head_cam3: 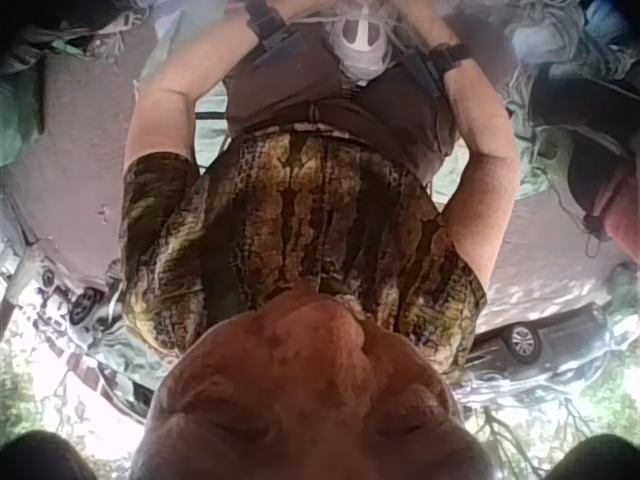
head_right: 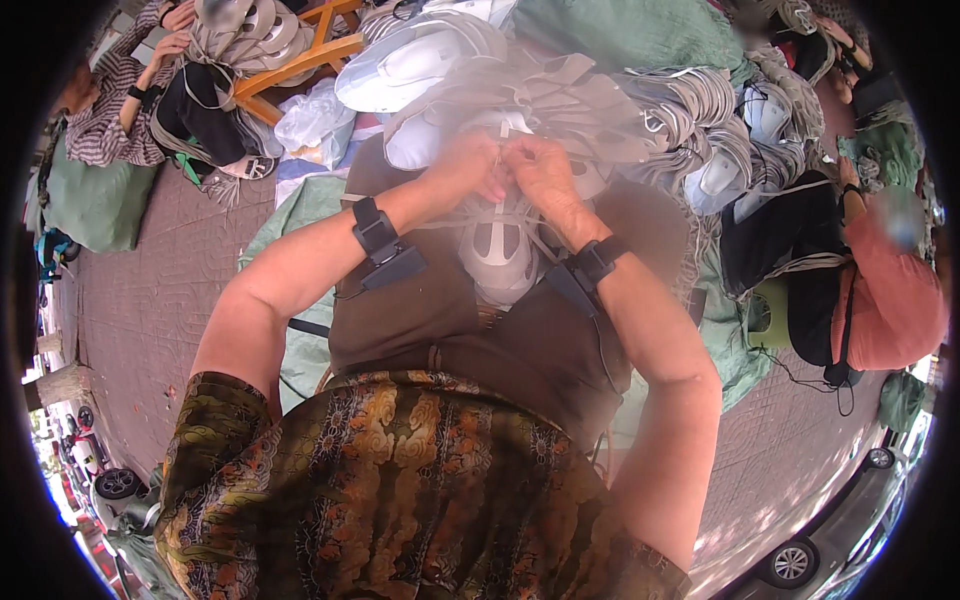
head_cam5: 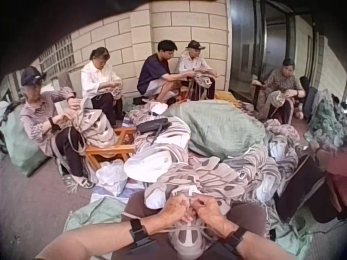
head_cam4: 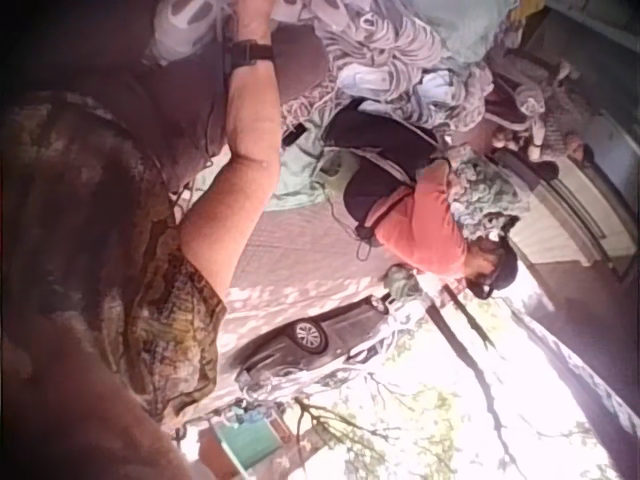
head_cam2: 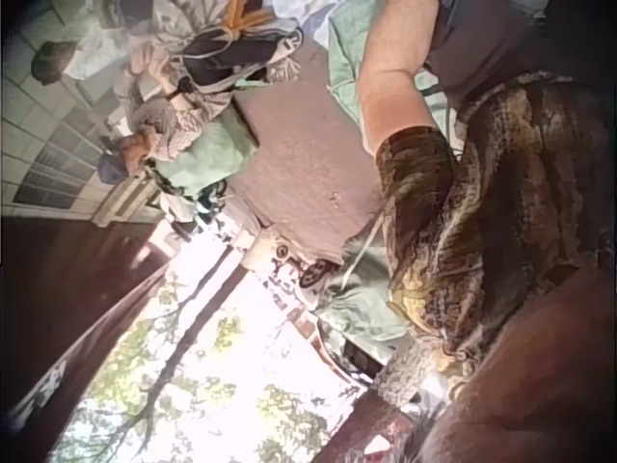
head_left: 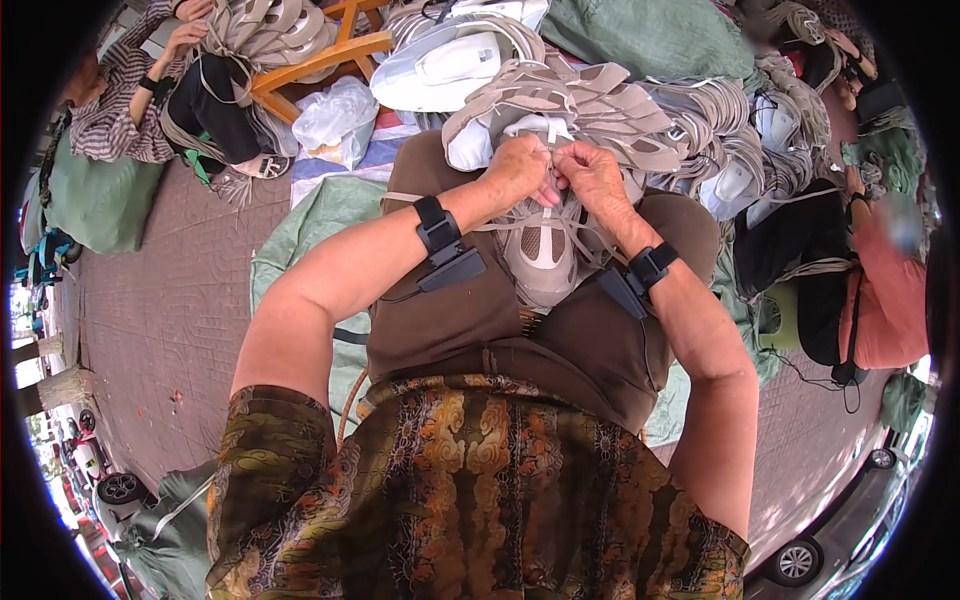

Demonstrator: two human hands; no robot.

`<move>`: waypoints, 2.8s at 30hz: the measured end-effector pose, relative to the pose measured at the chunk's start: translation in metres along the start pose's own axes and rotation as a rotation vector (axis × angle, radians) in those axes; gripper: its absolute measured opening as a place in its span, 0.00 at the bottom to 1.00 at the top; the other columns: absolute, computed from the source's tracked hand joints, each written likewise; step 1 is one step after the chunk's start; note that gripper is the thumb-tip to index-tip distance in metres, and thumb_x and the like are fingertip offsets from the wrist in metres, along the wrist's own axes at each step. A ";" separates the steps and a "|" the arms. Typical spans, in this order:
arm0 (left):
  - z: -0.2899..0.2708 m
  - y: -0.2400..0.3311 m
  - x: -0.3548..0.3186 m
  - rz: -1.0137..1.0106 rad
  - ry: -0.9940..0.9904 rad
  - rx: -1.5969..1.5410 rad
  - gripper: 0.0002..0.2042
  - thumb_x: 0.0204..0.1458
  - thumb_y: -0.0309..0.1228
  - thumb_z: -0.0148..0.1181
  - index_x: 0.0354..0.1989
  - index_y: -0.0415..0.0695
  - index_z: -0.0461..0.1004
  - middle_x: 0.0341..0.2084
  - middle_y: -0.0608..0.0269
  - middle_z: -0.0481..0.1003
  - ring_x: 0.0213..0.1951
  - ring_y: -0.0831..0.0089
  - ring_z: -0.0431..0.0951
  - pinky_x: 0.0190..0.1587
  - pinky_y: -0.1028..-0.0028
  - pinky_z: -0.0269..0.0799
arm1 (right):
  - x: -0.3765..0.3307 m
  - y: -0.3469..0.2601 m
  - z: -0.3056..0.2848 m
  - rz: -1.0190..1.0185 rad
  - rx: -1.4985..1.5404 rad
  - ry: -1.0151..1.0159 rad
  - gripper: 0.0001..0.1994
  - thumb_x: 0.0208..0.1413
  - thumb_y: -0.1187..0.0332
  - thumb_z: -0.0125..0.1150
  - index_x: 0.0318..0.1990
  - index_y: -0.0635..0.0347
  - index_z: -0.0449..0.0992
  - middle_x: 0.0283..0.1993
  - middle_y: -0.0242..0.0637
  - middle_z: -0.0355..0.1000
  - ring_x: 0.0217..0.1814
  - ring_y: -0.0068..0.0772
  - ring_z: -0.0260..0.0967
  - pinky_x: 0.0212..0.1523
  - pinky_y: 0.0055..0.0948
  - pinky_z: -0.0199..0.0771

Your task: The person sits on a mat and laces a beige sneaker by hand. They thread a long white lace through the eyelets, pull it tight, and tie a knot. The person repeats this process on a second shoe, handling the laces and adjusting the fit.

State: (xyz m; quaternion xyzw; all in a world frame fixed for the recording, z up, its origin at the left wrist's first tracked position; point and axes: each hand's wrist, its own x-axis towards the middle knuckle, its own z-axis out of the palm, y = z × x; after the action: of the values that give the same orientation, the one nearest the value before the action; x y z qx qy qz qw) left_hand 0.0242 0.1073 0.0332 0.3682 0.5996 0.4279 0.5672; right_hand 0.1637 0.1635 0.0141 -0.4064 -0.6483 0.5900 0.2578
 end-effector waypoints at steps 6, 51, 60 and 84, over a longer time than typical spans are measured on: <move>0.005 -0.003 -0.001 0.054 0.011 0.065 0.08 0.61 0.26 0.40 0.35 0.33 0.63 0.22 0.49 0.72 0.19 0.63 0.78 0.20 0.69 0.78 | -0.003 0.003 -0.004 0.032 0.036 -0.013 0.04 0.53 0.73 0.56 0.33 0.63 0.72 0.25 0.32 0.71 0.25 0.20 0.66 0.29 0.22 0.66; -0.003 0.098 0.000 0.589 -0.254 -0.260 0.04 0.57 0.23 0.48 0.37 0.38 0.68 0.22 0.61 0.73 0.23 0.75 0.75 0.27 0.76 0.74 | -0.025 0.000 -0.026 0.097 0.028 -0.574 0.14 0.59 0.55 0.56 0.38 0.58 0.77 0.37 0.25 0.71 0.38 0.18 0.63 0.45 0.23 0.65; -0.015 0.099 -0.056 0.705 0.260 0.610 0.10 0.52 0.27 0.52 0.42 0.40 0.72 0.30 0.57 0.78 0.26 0.73 0.78 0.31 0.73 0.72 | -0.023 0.007 -0.010 0.054 0.057 -0.428 0.20 0.64 0.54 0.47 0.27 0.60 0.74 0.27 0.31 0.71 0.23 0.18 0.62 0.29 0.22 0.68; 0.011 -0.049 -0.102 0.844 -0.387 1.264 0.24 0.39 0.16 0.53 0.50 0.33 0.66 0.52 0.51 0.66 0.59 0.58 0.61 0.57 0.66 0.64 | -0.078 -0.211 -0.032 -0.505 -0.387 -0.338 0.23 0.63 0.53 0.47 0.17 0.55 0.66 0.16 0.25 0.61 0.16 0.16 0.61 0.19 0.17 0.57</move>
State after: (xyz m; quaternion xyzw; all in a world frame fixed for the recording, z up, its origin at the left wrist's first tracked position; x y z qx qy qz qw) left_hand 0.0460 -0.0041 0.0246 0.8859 0.4295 0.1129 0.1338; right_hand 0.1847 0.1221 0.2367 -0.1715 -0.8615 0.4329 0.2026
